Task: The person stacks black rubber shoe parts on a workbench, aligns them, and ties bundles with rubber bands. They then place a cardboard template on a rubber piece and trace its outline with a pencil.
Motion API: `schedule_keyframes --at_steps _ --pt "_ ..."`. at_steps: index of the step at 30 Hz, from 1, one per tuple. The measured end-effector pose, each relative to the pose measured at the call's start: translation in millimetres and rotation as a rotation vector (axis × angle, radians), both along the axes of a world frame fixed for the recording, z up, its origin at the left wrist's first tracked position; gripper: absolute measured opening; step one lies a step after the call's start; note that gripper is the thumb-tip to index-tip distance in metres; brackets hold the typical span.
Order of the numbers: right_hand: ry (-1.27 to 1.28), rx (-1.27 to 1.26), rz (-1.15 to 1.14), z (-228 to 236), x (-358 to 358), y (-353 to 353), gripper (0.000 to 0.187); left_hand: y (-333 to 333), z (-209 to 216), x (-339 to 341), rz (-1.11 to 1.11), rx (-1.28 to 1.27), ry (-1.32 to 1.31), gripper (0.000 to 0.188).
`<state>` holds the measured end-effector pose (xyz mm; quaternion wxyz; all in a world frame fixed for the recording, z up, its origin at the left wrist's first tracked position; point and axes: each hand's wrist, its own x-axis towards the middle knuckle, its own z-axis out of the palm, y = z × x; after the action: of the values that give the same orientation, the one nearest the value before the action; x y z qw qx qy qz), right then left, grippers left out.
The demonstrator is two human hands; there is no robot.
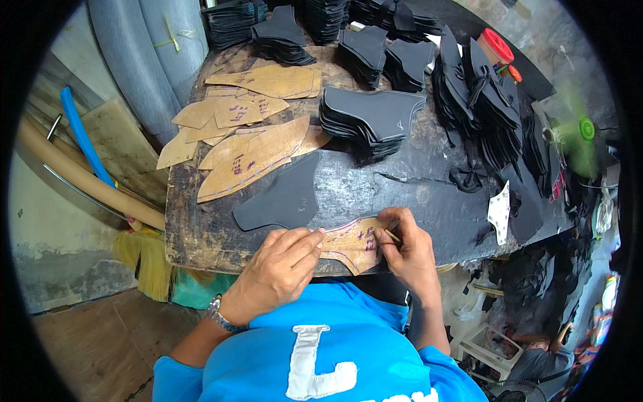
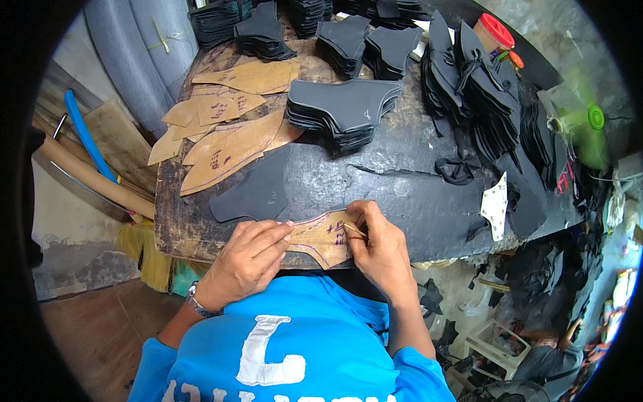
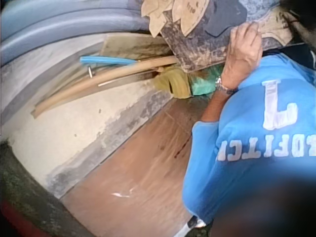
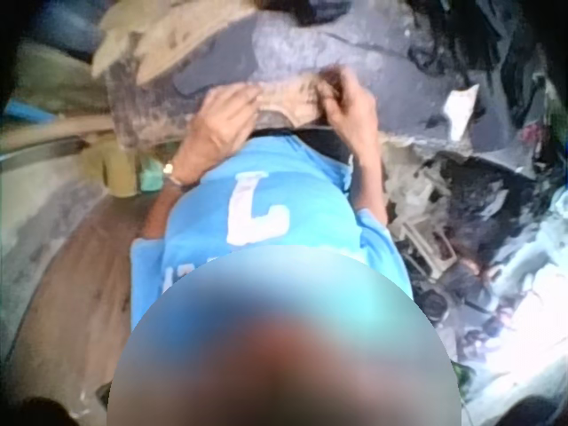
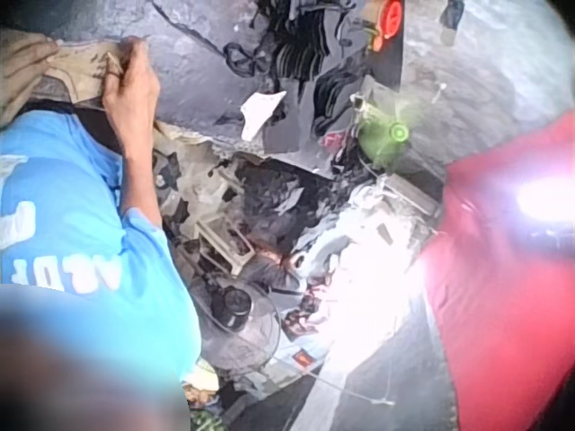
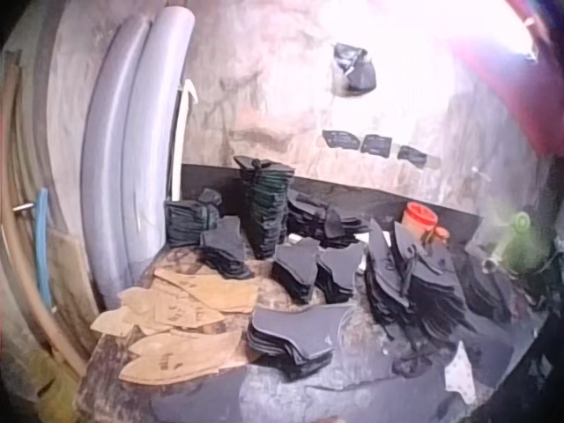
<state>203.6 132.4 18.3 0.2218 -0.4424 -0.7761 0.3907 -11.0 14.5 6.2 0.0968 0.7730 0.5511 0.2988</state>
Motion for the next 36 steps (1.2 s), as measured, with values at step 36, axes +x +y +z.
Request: schedule_keyframes --at_steps 36 --pt "0.339 0.285 -0.091 -37 26 23 0.017 18 19 47 -0.175 0.043 0.986 0.029"
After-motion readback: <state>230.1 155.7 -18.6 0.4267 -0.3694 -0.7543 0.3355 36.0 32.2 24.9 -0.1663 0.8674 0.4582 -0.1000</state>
